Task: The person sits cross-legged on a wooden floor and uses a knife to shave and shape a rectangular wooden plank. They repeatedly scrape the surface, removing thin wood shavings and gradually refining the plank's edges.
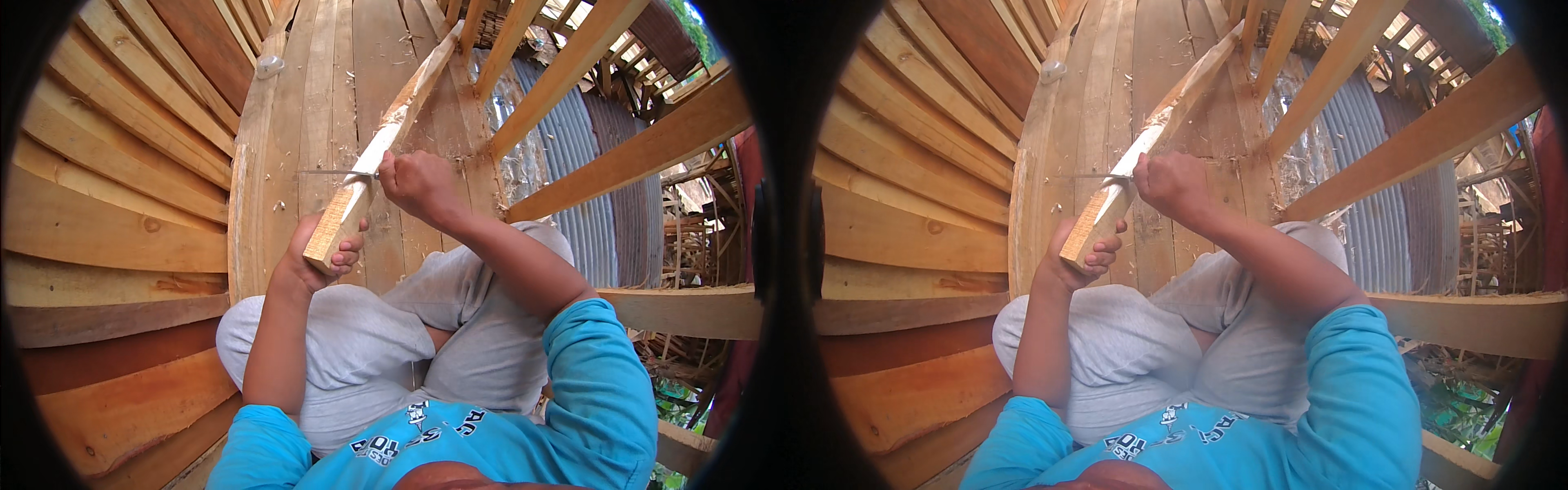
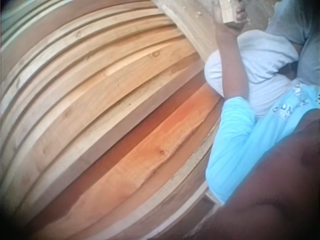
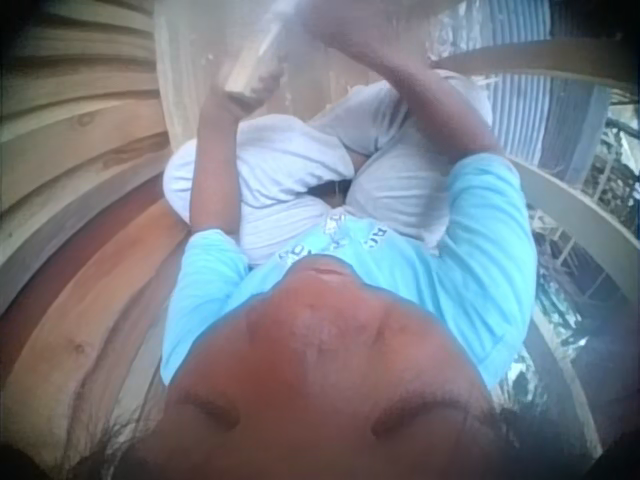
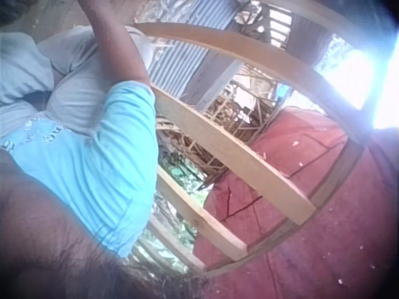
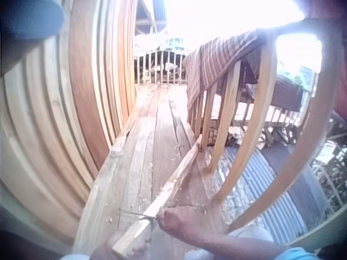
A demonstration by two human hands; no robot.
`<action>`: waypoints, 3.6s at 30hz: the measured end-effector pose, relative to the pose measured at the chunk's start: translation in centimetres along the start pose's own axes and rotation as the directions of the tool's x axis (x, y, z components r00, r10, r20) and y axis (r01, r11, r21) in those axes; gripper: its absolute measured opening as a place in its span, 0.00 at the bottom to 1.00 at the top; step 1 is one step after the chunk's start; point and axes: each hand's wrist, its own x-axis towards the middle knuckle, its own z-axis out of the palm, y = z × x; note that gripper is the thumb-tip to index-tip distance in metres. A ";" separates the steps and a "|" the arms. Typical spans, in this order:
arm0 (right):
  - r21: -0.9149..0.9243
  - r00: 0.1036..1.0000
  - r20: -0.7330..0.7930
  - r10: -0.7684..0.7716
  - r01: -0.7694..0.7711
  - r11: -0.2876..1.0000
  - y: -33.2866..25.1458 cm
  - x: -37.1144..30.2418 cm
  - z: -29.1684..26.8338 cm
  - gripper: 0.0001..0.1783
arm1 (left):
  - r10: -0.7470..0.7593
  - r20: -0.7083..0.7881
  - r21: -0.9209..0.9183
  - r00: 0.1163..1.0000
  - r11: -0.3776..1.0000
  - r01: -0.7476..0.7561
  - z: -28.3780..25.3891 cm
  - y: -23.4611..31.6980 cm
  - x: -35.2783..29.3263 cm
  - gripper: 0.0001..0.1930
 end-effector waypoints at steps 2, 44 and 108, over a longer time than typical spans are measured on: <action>-0.042 0.994 -0.068 0.084 -0.087 0.995 2.8 1.6 0.2 0.30 | 0.002 -0.011 0.015 1.000 1.000 -0.001 -0.2 -0.2 0.1 0.21; -0.191 0.981 0.064 -0.184 0.193 0.962 -2.1 -0.7 -0.8 0.30 | 0.021 0.151 -0.110 0.988 0.994 -0.004 -0.5 -0.1 -0.6 0.22; -0.168 0.930 -0.305 -0.207 0.162 0.972 4.1 2.5 3.5 0.27 | 0.240 -0.130 0.351 0.962 0.919 -0.182 1.1 -0.5 -0.4 0.20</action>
